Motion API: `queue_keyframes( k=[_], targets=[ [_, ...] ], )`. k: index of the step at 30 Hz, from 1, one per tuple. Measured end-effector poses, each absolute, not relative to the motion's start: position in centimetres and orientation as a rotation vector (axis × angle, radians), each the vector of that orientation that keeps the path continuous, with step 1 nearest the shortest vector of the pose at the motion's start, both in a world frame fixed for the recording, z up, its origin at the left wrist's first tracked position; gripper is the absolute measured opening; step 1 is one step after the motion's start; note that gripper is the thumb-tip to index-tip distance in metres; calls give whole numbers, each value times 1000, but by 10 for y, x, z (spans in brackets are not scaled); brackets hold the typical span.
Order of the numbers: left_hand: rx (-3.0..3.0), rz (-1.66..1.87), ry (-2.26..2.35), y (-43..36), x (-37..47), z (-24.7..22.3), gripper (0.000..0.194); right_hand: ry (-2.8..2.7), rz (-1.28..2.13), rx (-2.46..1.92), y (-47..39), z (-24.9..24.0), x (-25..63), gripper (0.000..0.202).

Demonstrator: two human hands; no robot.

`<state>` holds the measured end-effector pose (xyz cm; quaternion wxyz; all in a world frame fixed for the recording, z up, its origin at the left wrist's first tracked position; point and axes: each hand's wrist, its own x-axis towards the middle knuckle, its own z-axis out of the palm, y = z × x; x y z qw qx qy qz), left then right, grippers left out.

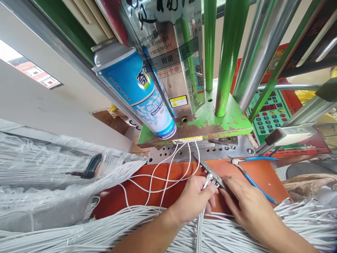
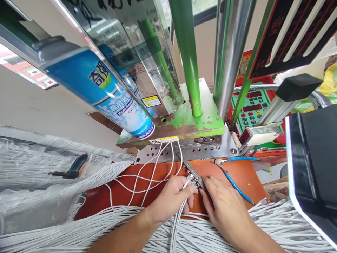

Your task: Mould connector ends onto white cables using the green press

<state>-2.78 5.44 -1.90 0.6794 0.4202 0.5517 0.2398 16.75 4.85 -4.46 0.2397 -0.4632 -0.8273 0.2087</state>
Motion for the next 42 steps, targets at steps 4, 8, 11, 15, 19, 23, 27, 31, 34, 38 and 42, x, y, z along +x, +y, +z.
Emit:
queue_keyframes(
  k=[4, 8, 11, 15, 19, 23, 27, 31, 34, 38, 42],
  targets=[
    [939, 531, 1139, 57, -32, -17, 42, -2116, 699, -1381, 49, -44, 173, 20],
    [969, 513, 1231, 60, -36, -16, 36, -2071, 720, -1400, 49, -45, 177, 20],
    [938, 520, 1263, 62, -37, -16, 33, -2120, 698, -1338, 50, -44, 176, 19],
    [997, 545, 1204, 63, -35, -17, 33, -2184, 650, -1232, 52, -42, 176, 17],
    [1025, 462, 1191, 65, -37, -16, 37, -2197, 669, -1270, 52, -45, 178, 17],
    [1123, 539, 1299, 67, -46, -14, 44, -2088, 634, -1400, 52, -47, 180, 21],
    [1184, 680, 1407, 67, -53, -15, 38, -2059, 607, -1390, 52, -46, 181, 22],
    [1123, 607, 1393, 68, -50, -18, 31, -2097, 616, -1386, 51, -46, 181, 21],
    [1121, 598, 1408, 70, -45, -20, 29, -2136, 604, -1358, 51, -48, 181, 20],
    [1108, 641, 1434, 71, -41, -19, 34, -2178, 590, -1300, 51, -48, 178, 17],
    [989, 672, 1355, 71, -42, -17, 31, -2193, 603, -1226, 51, -45, 176, 16]
  ],
)
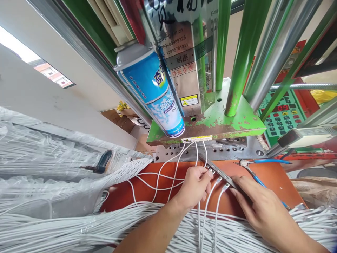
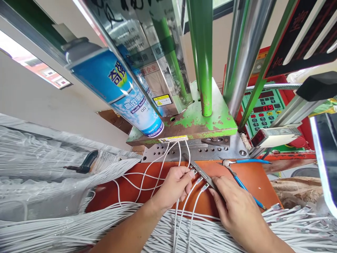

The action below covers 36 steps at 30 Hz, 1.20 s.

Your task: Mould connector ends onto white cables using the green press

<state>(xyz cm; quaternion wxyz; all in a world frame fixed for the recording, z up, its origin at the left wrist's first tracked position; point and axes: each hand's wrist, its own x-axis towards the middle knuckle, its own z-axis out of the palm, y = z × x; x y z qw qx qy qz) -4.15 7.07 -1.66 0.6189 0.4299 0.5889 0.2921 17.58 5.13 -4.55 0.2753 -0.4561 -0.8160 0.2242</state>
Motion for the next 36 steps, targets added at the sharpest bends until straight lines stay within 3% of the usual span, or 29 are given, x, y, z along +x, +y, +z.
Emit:
queue_keyframes(
  k=[10, 22, 27, 32, 36],
  targets=[
    [898, 606, 1290, 78, -54, -19, 26, -2116, 593, -1324, 51, -50, 185, 20],
    [1024, 554, 1330, 75, -54, -25, 26, -2195, 694, -1139, 50, -42, 186, 16],
    [1588, 506, 1611, 68, -55, -15, 37, -2118, 764, -1259, 50, -44, 184, 22],
    [2076, 587, 1847, 52, -51, 0, 23, -2087, 669, -1318, 49, -51, 180, 20],
    [2257, 420, 1826, 44, -46, -9, 23, -2139, 634, -1283, 48, -50, 180, 17]
  ],
)
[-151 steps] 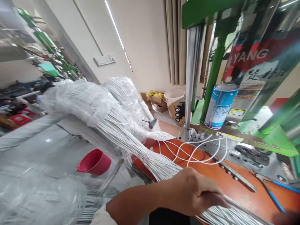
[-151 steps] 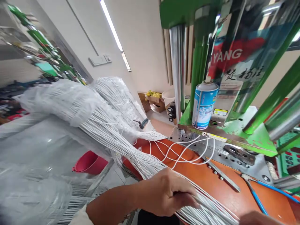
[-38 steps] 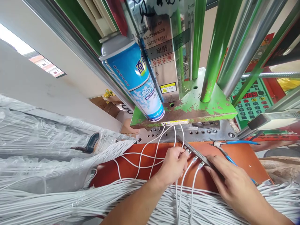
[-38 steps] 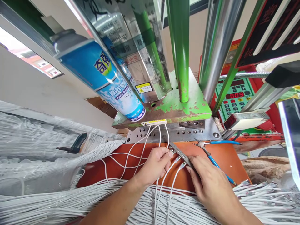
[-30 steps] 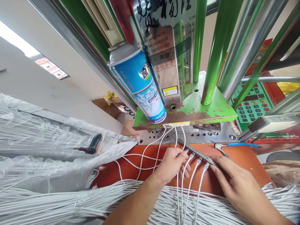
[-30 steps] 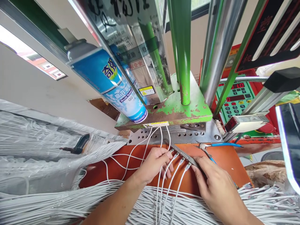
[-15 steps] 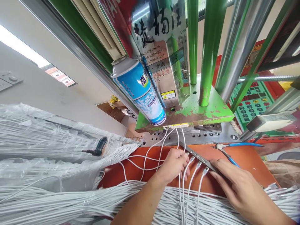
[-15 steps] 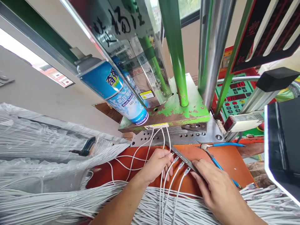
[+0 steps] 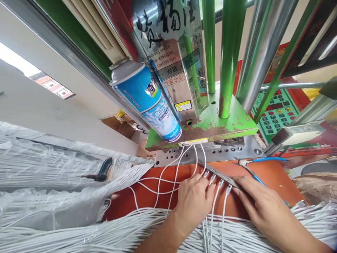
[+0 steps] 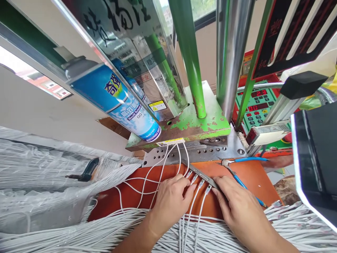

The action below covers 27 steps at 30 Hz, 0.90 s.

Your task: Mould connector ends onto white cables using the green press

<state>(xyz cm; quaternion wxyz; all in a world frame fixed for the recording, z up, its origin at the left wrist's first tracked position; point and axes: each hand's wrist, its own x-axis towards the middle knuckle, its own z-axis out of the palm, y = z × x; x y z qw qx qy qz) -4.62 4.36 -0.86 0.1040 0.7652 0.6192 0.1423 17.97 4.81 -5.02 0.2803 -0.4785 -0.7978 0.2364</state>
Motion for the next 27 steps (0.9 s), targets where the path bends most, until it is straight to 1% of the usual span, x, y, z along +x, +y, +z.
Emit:
queue_keyframes(
  k=[2, 5, 10, 15, 21, 24, 27],
  targets=[
    [2281, 366, 1838, 45, -45, -16, 23, -2171, 613, -1261, 48, -50, 180, 16],
    [2308, 377, 1844, 48, -44, -21, 25, -2196, 568, -1238, 47, -52, 179, 17],
    [2333, 502, 1819, 42, -41, -10, 21, -2197, 570, -1292, 46, -53, 178, 20],
    [2360, 453, 1733, 35, -37, -9, 17, -2173, 618, -1326, 47, -48, 175, 22],
    [2290, 402, 1699, 41, -33, -17, 25, -2230, 702, -1376, 47, -46, 174, 25],
    [2196, 542, 1690, 44, -34, -13, 23, -2252, 705, -1392, 48, -46, 173, 28],
    [2089, 820, 1703, 51, -42, -4, 22, -2258, 693, -1399, 50, -46, 172, 30]
  ],
)
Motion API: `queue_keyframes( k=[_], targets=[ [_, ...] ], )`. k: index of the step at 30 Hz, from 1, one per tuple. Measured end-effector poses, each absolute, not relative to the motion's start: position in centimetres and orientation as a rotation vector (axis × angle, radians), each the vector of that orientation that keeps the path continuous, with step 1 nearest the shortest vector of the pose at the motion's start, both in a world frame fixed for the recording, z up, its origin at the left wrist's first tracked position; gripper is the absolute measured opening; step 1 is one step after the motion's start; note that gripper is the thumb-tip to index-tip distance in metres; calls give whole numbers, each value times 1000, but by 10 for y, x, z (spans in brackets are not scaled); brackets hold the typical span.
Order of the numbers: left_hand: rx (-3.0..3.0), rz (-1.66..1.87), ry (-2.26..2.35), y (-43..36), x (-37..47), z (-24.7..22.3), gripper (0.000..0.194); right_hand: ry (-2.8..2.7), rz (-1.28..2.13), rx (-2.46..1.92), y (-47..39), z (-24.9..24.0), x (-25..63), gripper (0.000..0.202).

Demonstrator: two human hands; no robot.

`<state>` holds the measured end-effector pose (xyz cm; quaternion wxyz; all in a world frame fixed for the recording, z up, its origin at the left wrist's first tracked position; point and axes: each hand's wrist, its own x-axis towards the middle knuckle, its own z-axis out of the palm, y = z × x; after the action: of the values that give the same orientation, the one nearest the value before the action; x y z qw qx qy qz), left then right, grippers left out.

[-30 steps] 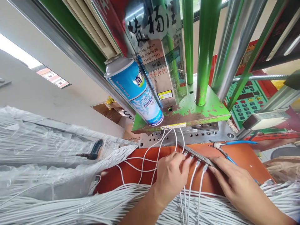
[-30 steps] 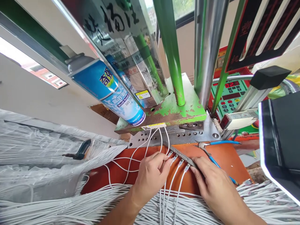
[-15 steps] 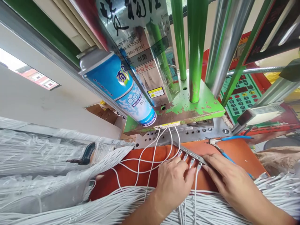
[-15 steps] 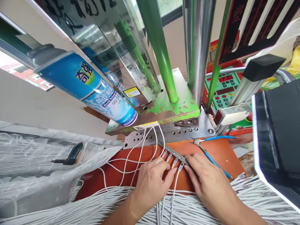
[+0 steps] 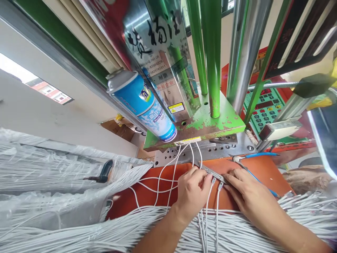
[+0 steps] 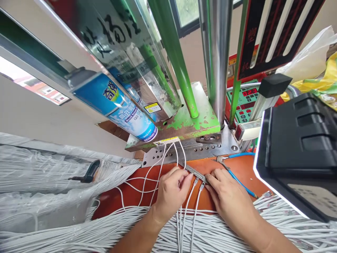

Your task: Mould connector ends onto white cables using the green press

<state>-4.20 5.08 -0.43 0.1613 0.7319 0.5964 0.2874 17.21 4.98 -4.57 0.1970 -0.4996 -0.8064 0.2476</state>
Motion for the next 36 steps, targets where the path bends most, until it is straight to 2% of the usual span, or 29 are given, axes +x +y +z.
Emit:
queue_keyframes(
  k=[3, 4, 7, 8, 9, 10, 12, 14, 17, 19, 26, 31, 36],
  targets=[
    [1972, 1170, 1860, 64, -54, 0, 11, -2245, 683, -1391, 51, -46, 171, 31],
    [1934, 1228, 1938, 70, -56, 0, 17, -2241, 682, -1383, 51, -46, 171, 31],
    [1853, 1134, 2098, 88, -56, -8, 72, -2244, 688, -1358, 52, -48, 172, 34],
    [1833, 1080, 2112, 94, -54, -11, 85, -2249, 691, -1350, 52, -48, 172, 35],
    [1822, 1045, 2108, 98, -52, -13, 90, -2250, 687, -1346, 53, -49, 172, 35],
    [1813, 1036, 2091, 102, -51, -14, 86, -2250, 681, -1342, 53, -50, 173, 35],
    [1743, 1081, 1992, 103, -53, -10, 64, -2243, 654, -1333, 53, -52, 173, 34],
    [1480, 1124, 1729, 100, -61, 0, 52, -2231, 629, -1328, 53, -53, 173, 33],
    [1046, 990, 1286, 98, -76, 20, 52, -2228, 604, -1308, 53, -54, 172, 31],
    [922, 898, 1145, 103, -79, 28, 53, -2228, 593, -1296, 53, -56, 171, 30],
    [791, 1022, 1004, 153, -52, 14, 35, -2199, 647, -1293, 55, -60, 172, 32],
    [813, 1079, 961, 163, -49, -4, 38, -2213, 635, -1309, 55, -58, 174, 31],
    [771, 1131, 955, 164, -48, -17, 33, -2245, 620, -1329, 54, -53, 177, 28]
  ],
)
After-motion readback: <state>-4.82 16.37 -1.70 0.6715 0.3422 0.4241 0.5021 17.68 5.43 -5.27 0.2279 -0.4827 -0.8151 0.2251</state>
